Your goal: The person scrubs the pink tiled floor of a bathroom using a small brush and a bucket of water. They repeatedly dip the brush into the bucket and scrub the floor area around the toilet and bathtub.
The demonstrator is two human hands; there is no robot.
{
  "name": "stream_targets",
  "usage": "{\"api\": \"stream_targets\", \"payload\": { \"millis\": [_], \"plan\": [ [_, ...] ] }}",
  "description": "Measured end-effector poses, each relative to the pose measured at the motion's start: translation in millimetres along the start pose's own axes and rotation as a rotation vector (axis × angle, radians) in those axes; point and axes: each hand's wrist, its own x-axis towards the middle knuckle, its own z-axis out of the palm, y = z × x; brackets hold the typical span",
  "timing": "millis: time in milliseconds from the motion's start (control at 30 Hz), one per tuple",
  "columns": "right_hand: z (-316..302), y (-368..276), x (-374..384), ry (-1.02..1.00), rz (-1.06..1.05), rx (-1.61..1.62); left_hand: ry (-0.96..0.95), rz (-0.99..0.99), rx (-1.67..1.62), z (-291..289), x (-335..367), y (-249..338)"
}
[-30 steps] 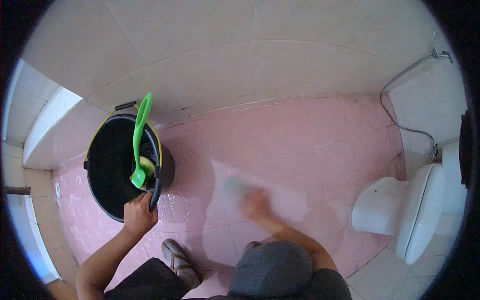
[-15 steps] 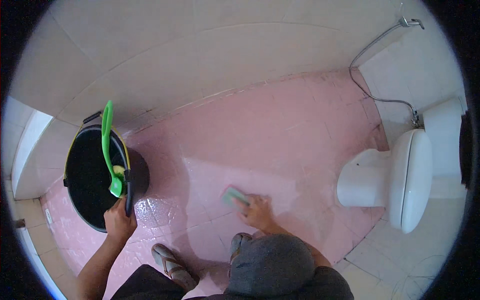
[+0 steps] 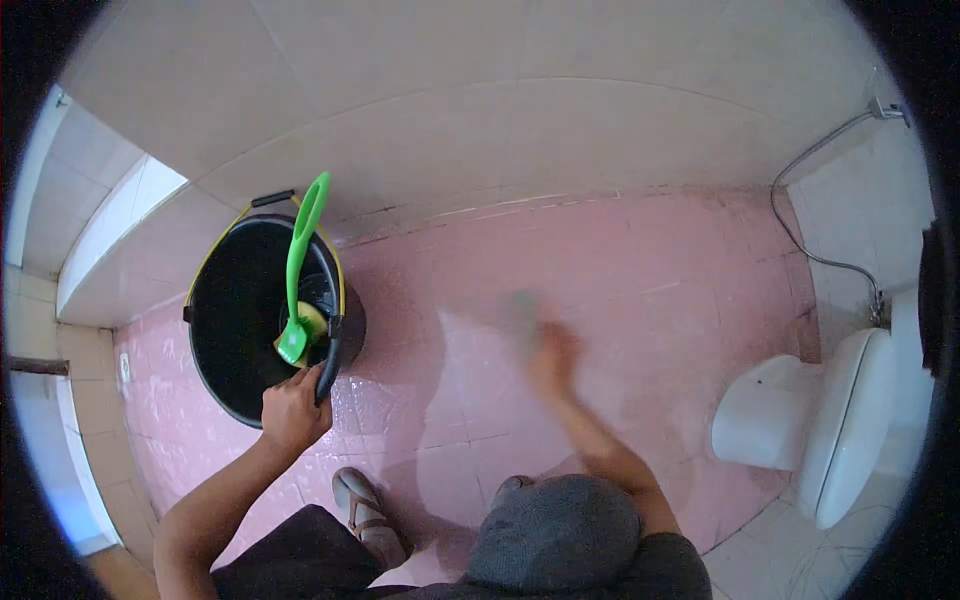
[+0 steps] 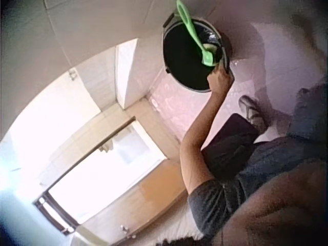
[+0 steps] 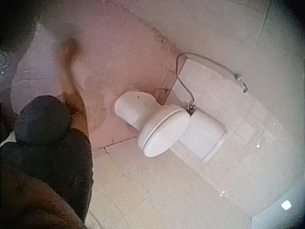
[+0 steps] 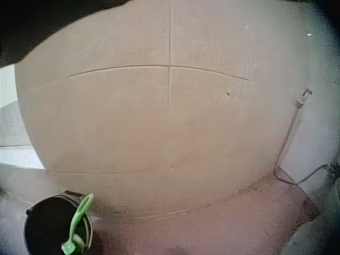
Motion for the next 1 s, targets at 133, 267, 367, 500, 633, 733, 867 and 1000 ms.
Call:
{"api": "stream_targets", "payload": {
  "millis": [133,267,367,500,633,733,867,1000],
  "plan": [
    [-36,-158,-3,-0.827,-0.392,0.405,-0.002,0.002,-0.015,1,-8,-9],
    [74,-54,58,-0.359,-0.08,0.043,-0.018,-0.018,-0.003,0,-7,-2],
    [-26,44,160,0.228,0.453,-0.079,0.023,0.031,-0.062,0,-7,-3],
    [-48,67,182,0.222,0.668,-0.148,0.017,0.038,-0.095,-3,-4,2],
    [-7,-74,80,-0.232,-0.08,0.121,-0.013,0.03,-0.087,-6,-3,3],
    [-25,-137,-14,-0.651,-0.647,0.408,0.105,0.097,-0.252,-17,-3,6],
    [2,-34,-6,-0.027,-0.383,0.026,0.281,0.161,-0.798,-52,-15,28],
    [-85,193,52,0.125,0.762,-0.243,-0.284,0.674,-1.369,-108,-23,83]
  ]
}}
